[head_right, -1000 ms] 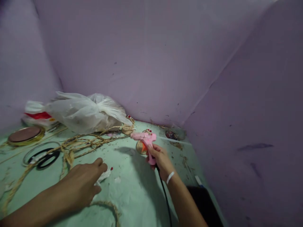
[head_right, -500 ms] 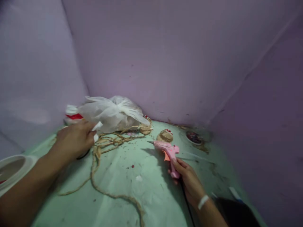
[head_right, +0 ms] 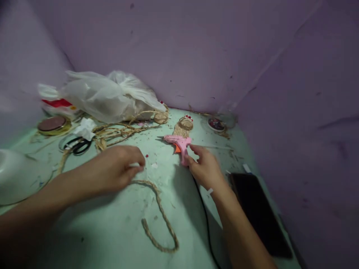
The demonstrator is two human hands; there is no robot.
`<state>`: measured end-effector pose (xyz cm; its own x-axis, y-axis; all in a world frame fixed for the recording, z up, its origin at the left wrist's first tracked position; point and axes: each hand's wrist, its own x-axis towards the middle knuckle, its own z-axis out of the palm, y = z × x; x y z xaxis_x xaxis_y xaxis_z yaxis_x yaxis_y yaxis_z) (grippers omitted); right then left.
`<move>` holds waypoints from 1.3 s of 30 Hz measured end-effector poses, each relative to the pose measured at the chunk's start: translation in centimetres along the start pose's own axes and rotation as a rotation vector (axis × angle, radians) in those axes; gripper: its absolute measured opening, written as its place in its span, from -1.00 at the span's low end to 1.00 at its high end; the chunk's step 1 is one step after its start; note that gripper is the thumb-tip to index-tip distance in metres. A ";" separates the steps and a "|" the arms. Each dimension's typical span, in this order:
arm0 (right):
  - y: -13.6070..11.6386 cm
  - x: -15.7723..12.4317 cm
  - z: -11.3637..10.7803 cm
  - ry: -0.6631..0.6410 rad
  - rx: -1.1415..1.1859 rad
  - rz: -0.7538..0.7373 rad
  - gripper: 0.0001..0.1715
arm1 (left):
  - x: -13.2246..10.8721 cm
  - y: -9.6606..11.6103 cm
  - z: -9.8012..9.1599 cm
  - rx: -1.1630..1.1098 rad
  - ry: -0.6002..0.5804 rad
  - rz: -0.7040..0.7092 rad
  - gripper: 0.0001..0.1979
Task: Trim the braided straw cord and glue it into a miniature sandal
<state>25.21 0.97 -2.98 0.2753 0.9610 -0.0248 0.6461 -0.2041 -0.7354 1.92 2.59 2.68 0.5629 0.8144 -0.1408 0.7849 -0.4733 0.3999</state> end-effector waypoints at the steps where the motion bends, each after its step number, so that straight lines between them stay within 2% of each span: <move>1: -0.3 -0.8 -0.7 -0.019 -0.039 -0.042 -0.57 | -0.4 0.9 0.5 -0.018 -0.084 0.137 -0.86; 3: -0.8 -3.3 -1.9 -0.130 -0.086 -0.122 -0.66 | -1.1 2.0 1.7 -0.012 -0.184 0.352 -0.84; 5: -1.2 -6.4 -2.5 -0.257 -0.141 -0.188 -0.69 | -1.3 2.4 2.9 0.008 -0.176 0.449 -0.83; 8: -1.4 -10.8 -2.0 -0.450 -0.286 -0.215 -0.57 | -1.2 2.2 4.9 0.127 -0.114 0.516 -0.80; 11: -1.2 -13.1 -0.6 -0.484 -0.434 -0.152 -0.65 | -1.2 1.5 6.5 0.249 -0.065 0.501 -0.79; 15: -0.7 -12.6 0.9 -0.357 -0.464 -0.239 -0.87 | -1.9 0.3 6.8 0.333 0.019 0.345 -0.81; 17: -0.7 -11.5 1.1 -0.268 -0.487 -0.308 -0.86 | -2.2 -0.4 6.5 0.312 0.065 0.223 -0.79; 22: -0.3 -9.4 1.7 -0.235 -0.489 -0.416 -0.80 | -2.0 -1.5 6.6 0.154 0.093 0.029 -0.79; 26: 0.9 -8.8 2.5 -0.072 -0.396 -0.398 -0.79 | -1.1 -1.7 7.5 0.088 0.213 -0.123 -0.79; 29: 1.6 -8.8 2.5 0.046 -0.199 -0.373 -0.83 | -0.3 -2.0 7.9 0.014 0.275 -0.220 -0.80; 30: 1.7 -8.9 2.4 0.014 -0.134 -0.386 -0.84 | -0.1 -2.2 8.0 -0.025 0.284 -0.247 -0.80; 32: 1.6 -9.1 2.0 -0.161 -0.095 -0.455 -0.79 | 0.3 -2.5 8.0 -0.117 0.298 -0.292 -0.81; 34: 1.2 -9.3 1.8 -0.333 -0.178 -0.525 -0.62 | 0.5 -2.8 8.1 -0.193 0.307 -0.313 -0.82; 36: 0.8 -9.4 2.0 -0.362 -0.292 -0.523 -0.51 | 0.6 -3.0 8.1 -0.222 0.319 -0.320 -0.83; 39: 0.3 -9.1 2.8 -0.345 -0.369 -0.460 -0.59 | 0.5 -3.0 8.2 -0.238 0.346 -0.319 -0.83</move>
<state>20.95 -7.30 -4.84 -0.2887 0.9571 -0.0239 0.8602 0.2483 -0.4454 1.94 1.66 -6.02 0.1550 0.9879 0.0023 0.8001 -0.1269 0.5863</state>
